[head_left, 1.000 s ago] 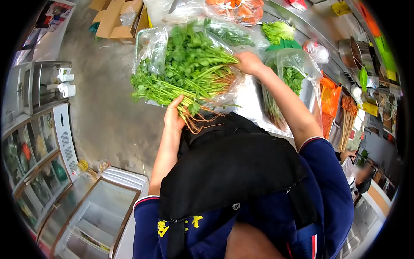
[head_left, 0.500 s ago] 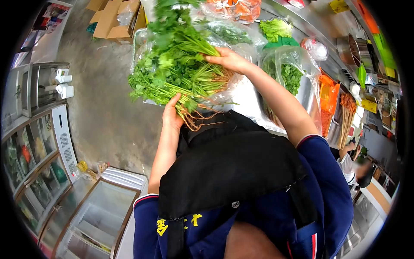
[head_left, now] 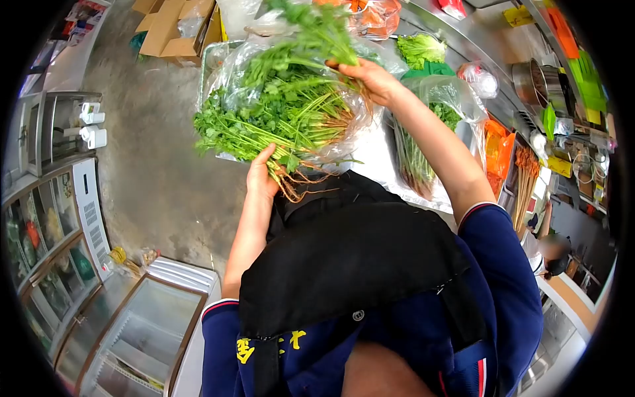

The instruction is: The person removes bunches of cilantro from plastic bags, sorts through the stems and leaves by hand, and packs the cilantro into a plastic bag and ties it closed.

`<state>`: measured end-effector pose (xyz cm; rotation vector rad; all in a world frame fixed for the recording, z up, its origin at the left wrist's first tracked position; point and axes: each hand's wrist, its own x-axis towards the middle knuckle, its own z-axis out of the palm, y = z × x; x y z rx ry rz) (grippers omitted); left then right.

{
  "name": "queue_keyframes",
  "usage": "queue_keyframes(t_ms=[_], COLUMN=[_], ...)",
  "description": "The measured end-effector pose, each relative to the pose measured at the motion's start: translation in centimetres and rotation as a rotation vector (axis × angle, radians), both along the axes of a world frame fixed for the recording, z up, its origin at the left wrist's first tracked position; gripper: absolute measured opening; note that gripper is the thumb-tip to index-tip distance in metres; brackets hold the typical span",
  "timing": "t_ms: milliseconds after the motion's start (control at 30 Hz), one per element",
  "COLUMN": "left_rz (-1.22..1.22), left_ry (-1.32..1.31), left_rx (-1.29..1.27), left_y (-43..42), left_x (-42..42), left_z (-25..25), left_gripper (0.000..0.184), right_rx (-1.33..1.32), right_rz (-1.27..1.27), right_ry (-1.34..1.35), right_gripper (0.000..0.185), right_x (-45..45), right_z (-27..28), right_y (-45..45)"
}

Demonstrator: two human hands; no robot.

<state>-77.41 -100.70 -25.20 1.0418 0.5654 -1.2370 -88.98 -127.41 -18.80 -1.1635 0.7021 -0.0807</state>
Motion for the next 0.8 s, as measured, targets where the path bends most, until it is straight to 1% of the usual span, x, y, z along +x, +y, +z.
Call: queue_keyframes(t_ms=[33, 67, 167, 200, 233, 267, 300, 367, 400, 433, 533, 600, 667, 733, 767, 800], left_rz=[0.003, -0.003, 0.023, -0.031, -0.069, -0.063, -0.060, -0.069, -0.044, -0.020, -0.085, -0.119, -0.112, -0.086, -0.069, -0.107], left_ry=[-0.002, -0.003, 0.019, 0.026, 0.053, 0.029, 0.007, -0.029, -0.047, -0.062, -0.151, -0.170, -0.151, -0.119, -0.105, -0.110], left_rx=[0.013, 0.015, 0.069, -0.001, -0.104, -0.084, -0.059, -0.090, -0.025, 0.037, 0.112, 0.113, 0.109, 0.096, 0.090, 0.068], left_y=[0.1, 0.2, -0.9, -0.4, -0.2, -0.1, -0.3, -0.2, -0.3, -0.4, 0.1, 0.5, 0.8, 1.0, 1.3, 1.4], left_x=[-0.1, 0.0, -0.6, -0.2, 0.5, 0.4, 0.1, 0.0, -0.2, -0.3, -0.2, -0.1, 0.0, 0.0, 0.1, 0.3], left_z=[0.1, -0.2, 1.4, 0.6, -0.4, -1.5, -1.4, -1.8, -1.9, -1.9, -2.1, -2.0, -2.4, -2.5, -2.5, -1.5], left_gripper=[0.017, 0.018, 0.019, 0.020, 0.019, 0.019, 0.019, 0.022, 0.022, 0.023, 0.022, 0.020, 0.018, 0.017, 0.016, 0.015], right_rx=[0.160, 0.318, 0.476, 0.389, 0.246, 0.276, 0.311, 0.391, 0.418, 0.405, 0.383, 0.376, 0.548, 0.448, 0.421, 0.351], right_rz=[-0.065, -0.053, 0.005, -0.003, 0.091, 0.090, 0.087, 0.037, 0.002, -0.009, -0.016, 0.011, 0.030, 0.116, 0.128, 0.140], right_ry=[-0.076, -0.294, -0.327, -0.154, -0.015, -0.060, -0.104, -0.212, -0.255, -0.300, -0.437, -0.547, -0.687, -0.797, -0.753, -0.676], right_gripper=[0.034, 0.032, 0.032, 0.031, 0.032, 0.033, 0.034, 0.036, 0.036, 0.036, 0.037, 0.037, 0.035, 0.032, 0.036, 0.038], right_x=[-0.1, -0.1, 0.0, -0.1, -0.4, -0.5, -0.6, -0.4, -0.3, 0.0, 1.3, 2.4, 3.4, 5.1, 5.7, 5.9], right_z=[-0.2, -0.5, 2.8, 2.2, 2.4, 2.9, 3.6, 5.0, 5.6, 6.6, 10.5, 13.6, 16.2, 15.5, 14.7, 12.7], right_y=[-0.3, -0.5, 0.5, 0.4, 0.9, 1.2, 1.5, 1.5, 1.5, 1.4, 2.1, 2.3, 3.5, 4.0, 4.9, 5.0])
